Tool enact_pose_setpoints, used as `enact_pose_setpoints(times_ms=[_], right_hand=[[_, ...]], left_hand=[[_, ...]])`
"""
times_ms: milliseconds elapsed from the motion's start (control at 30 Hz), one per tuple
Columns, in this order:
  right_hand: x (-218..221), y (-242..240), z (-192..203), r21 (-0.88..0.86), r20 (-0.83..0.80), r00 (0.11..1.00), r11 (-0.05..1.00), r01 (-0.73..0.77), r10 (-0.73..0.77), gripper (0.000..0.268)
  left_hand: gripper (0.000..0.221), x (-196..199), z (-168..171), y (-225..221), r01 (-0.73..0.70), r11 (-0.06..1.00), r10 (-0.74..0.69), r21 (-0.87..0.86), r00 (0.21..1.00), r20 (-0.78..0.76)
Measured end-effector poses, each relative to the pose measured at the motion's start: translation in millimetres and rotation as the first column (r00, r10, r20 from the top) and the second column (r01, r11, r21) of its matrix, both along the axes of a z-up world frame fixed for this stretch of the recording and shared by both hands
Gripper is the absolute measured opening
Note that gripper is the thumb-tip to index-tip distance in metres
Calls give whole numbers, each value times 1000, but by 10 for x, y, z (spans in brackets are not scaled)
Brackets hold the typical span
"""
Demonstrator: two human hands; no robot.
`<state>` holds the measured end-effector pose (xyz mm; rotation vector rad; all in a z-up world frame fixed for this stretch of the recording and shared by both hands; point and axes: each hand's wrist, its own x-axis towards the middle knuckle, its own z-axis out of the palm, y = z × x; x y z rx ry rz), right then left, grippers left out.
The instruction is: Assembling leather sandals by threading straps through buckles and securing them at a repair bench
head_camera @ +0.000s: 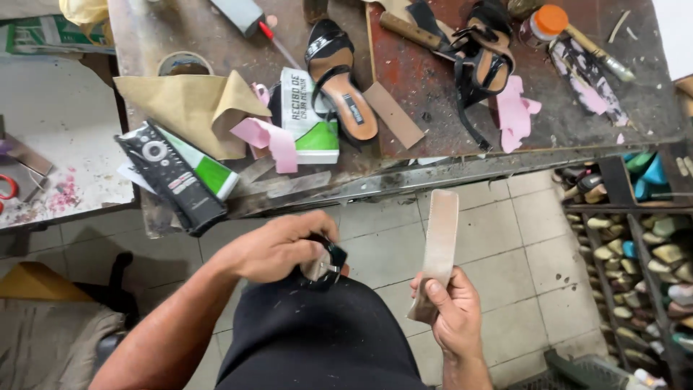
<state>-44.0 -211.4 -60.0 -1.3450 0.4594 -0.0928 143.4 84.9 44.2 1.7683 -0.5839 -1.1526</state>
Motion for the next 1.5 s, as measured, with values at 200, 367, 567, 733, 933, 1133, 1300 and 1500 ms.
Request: enact_pose_setpoints(times_ms=[200, 367, 567, 733, 933, 1133, 1300, 1500], right_hand=[[429, -755, 173, -208, 82, 997, 978, 15, 2, 17], [977, -1148, 172, -161, 158, 979, 975, 151, -126, 24], [1530, -1581, 314, -198, 147, 981, 968, 153, -125, 25], [1947, -1971, 306, -197, 140, 989, 978, 66, -39, 26], [2291, -2734, 222, -471, 118, 968, 871, -140, 220, 40], [2605, -3270, 306, -520, 65, 894, 780, -349, 444, 46], [2848, -3334, 298, -491, 48, 856, 758, -429, 515, 49], [2992, -3257, 251, -402, 96, 816, 772, -493, 571, 51]], left_hand=[[24, 173, 83, -269, -176, 937, 226, -303, 964, 141], [36, 537, -47, -597, -190, 916, 314, -353, 888, 336], [28, 886, -32, -1262, -132, 862, 301, -489, 910, 284], [26, 963, 3, -1710, -295, 856, 378, -424, 917, 126], [35, 1065, -144, -2205, -600, 788, 615, -139, 755, 227], [50, 1339, -483, -2437, -801, 599, 733, -4, 546, 407], [50, 1229, -822, -2625, -821, 539, 671, -188, 283, 686], [46, 944, -772, -2788, -784, 527, 457, -327, -63, 887]])
